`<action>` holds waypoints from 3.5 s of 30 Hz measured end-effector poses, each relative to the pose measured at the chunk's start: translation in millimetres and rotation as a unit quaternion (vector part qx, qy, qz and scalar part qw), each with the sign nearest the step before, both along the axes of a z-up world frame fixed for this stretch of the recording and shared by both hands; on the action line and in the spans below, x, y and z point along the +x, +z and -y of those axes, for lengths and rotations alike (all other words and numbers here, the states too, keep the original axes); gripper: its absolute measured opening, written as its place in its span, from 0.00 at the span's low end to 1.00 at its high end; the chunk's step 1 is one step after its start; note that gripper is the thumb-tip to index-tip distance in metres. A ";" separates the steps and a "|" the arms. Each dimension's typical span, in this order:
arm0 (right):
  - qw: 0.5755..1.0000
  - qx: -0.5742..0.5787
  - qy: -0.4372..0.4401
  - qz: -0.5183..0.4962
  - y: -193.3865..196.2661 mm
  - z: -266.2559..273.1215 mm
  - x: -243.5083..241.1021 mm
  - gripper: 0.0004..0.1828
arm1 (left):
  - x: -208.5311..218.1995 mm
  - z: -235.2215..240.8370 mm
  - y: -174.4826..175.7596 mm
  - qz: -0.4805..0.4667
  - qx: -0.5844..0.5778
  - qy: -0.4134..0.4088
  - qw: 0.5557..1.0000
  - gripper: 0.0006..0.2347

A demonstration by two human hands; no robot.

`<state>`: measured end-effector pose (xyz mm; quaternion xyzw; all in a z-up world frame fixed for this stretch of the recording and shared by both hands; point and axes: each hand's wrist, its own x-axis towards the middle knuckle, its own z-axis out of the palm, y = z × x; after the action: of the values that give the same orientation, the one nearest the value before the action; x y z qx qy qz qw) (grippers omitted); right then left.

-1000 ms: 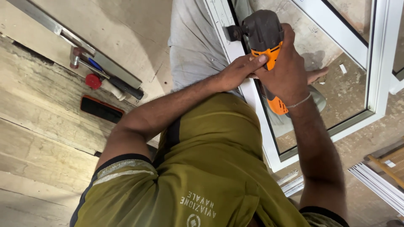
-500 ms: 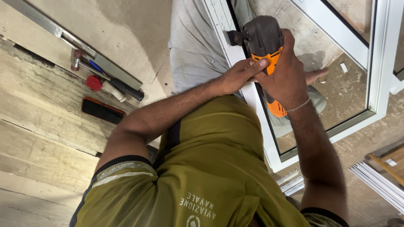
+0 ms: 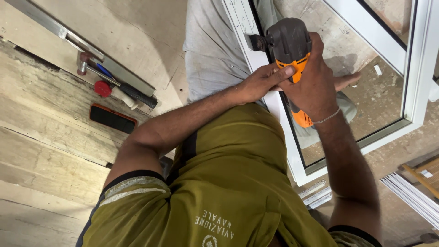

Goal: The recorder uses an oscillating multi-tool to trim and adjust the edges of aluminum door or window frames.

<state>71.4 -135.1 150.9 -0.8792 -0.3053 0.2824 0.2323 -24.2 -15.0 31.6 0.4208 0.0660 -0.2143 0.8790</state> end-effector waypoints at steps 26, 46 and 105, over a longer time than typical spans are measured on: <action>1.000 -0.009 0.005 0.012 -4.9 6.5 -0.3 0.55 | -3.9 3.7 -8.1 0.017 -0.004 0.002 1.000 0.24; 0.999 -0.031 0.015 0.014 -11.9 7.3 3.2 0.53 | -4.4 2.0 -13.6 -0.016 0.038 -0.034 0.999 0.31; 0.998 0.059 0.002 0.028 -20.5 -35.9 25.5 0.47 | 0.4 -3.9 1.8 -0.053 -0.195 0.090 0.975 0.37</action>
<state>96.9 -99.2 130.3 -0.8710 -0.3297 0.2391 0.2748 -23.8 -11.1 33.4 0.2214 0.1068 -0.1646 0.9552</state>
